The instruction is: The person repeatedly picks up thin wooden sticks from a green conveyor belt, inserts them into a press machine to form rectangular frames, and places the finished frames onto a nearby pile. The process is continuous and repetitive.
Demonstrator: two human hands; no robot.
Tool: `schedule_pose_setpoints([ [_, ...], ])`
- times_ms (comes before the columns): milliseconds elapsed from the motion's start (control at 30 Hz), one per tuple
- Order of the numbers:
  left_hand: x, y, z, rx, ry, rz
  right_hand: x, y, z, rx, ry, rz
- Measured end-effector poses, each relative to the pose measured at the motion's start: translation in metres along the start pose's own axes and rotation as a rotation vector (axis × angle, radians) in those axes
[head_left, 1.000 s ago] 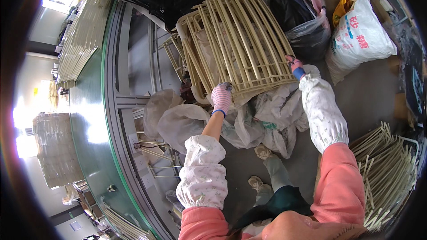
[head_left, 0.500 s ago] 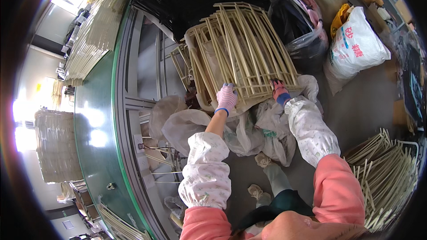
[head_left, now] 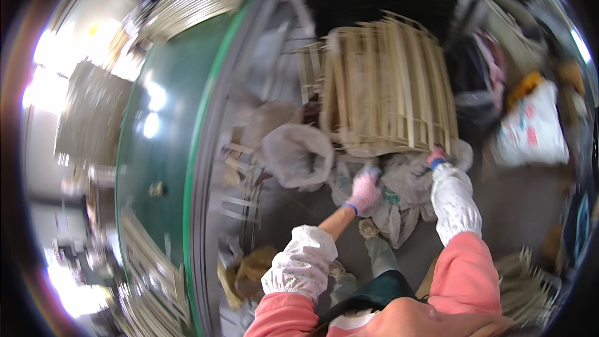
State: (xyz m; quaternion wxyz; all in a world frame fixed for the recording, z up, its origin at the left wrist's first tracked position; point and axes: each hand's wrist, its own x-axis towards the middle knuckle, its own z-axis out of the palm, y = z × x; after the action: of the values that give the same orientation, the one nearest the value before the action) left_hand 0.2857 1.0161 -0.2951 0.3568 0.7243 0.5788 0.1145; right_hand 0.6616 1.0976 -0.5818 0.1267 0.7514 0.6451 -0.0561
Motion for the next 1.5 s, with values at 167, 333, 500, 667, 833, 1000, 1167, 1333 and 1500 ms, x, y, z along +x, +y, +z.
schedule_pose_setpoints([
  [167, -0.201, -0.041, 0.005, -0.084, -0.079, -0.231, 0.007, -0.047, -0.044, -1.149, 0.206, -0.241],
  [333, -0.393, -0.075, -0.012, -0.256, 0.078, -0.632, -0.106, -0.305, -0.202, 0.530, 0.359, -0.183],
  [500, -0.527, -0.085, -0.011, -0.447, 0.387, -0.947, -0.415, -0.619, -0.325, 0.883, 0.111, -1.614],
  [667, -0.621, -0.095, 0.001, -0.592, 0.729, -0.989, -0.679, -0.817, -0.384, 0.493, 0.404, -1.961],
  [833, -0.723, -0.103, 0.015, -0.675, 0.917, -1.181, -0.735, -0.918, -0.385, -0.068, 0.409, -1.842],
  [1000, -0.801, -0.115, 0.021, -0.639, 0.983, -1.384, -0.711, -0.933, -0.408, 0.060, 0.308, -2.044],
  [1167, -0.818, -0.143, -0.021, -0.608, 1.122, -1.310, -0.709, -0.953, -0.563, 0.592, 0.501, -2.056],
  [1333, -0.809, -0.181, -0.155, -0.219, 1.214, -1.118, -0.670, -0.968, -0.713, 1.556, -0.305, -1.696],
  [1500, -0.802, -0.176, -0.360, 0.514, 1.617, -0.756, -0.581, -0.899, -0.774, 1.396, -0.155, -1.805],
])
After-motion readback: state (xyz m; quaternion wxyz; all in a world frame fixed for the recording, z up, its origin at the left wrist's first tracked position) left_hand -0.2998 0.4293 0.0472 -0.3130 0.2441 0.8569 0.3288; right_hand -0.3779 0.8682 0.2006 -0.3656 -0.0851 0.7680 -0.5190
